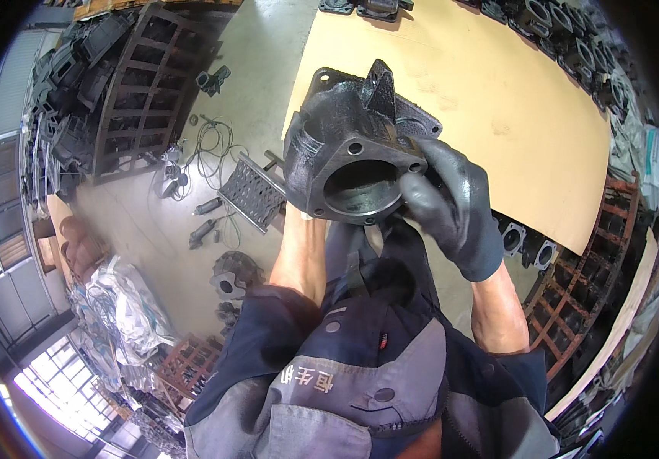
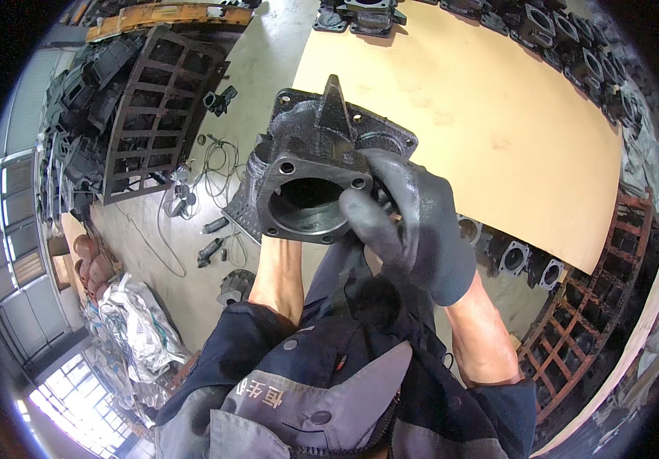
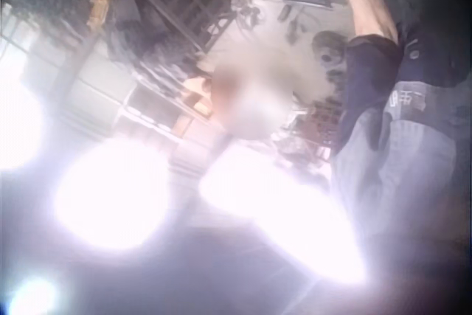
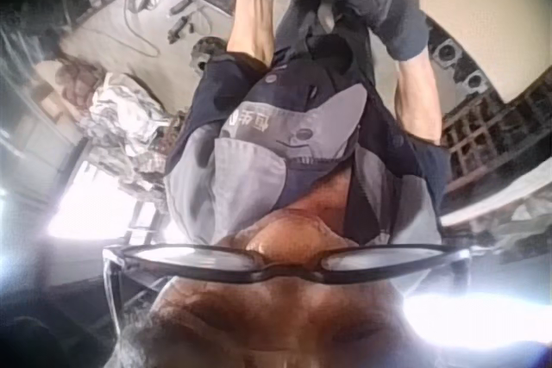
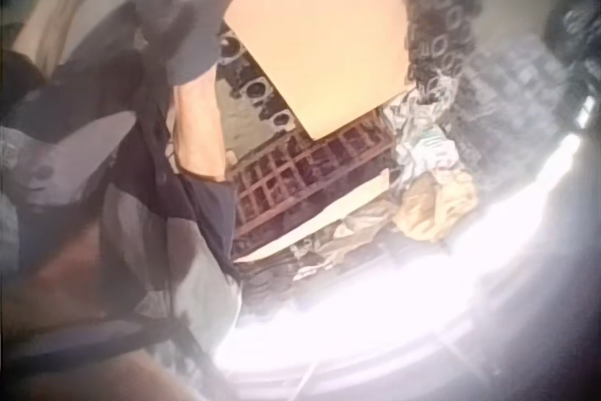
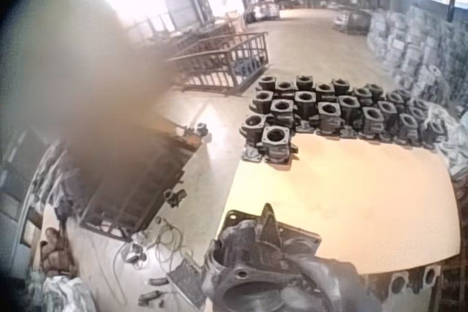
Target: The person sits on the floor and uses a handheld angle grinder to smooth the surfaces of dark metal castings. They rotate the parts to access different areas, then switch to a smaller rotary tool to clean the interior of a central bore. The person inspects the part by holding it up to the light before continuing to grind and clean additional sections.
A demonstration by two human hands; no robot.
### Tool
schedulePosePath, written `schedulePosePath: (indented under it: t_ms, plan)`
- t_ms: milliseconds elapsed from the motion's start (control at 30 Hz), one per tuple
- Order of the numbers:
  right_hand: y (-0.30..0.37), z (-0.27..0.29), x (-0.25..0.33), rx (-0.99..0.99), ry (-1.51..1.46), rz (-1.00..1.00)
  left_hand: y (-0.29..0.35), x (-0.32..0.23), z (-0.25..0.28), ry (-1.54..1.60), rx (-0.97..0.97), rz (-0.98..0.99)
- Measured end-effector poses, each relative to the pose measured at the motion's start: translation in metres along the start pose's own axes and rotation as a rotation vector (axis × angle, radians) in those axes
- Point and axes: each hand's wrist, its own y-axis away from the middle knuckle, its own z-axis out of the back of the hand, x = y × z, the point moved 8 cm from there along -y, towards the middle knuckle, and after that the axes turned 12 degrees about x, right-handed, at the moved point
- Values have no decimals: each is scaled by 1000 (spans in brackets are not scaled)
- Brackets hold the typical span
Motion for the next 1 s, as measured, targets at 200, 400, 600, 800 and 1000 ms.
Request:
schedulePosePath:
  t_ms: [200, 400, 600, 800, 1000]
  plan:
    - [12, 1, -9, -32, 48, -59, 8, -8, -7, -83, -54, -37]
    - [21, 18, -36, -9, 41, -222, 6, -40, -42, -78, 89, 188]
    - [7, 15, -29, 186, 283, -131, 4, -16, -21, -208, -67, 247]
    - [21, 28, -51, -102, -33, -215, 21, -3, -19, 1, -243, 92]
    - [62, -12, -105, -18, -836, -471, 21, -13, 3, -25, -282, -18]
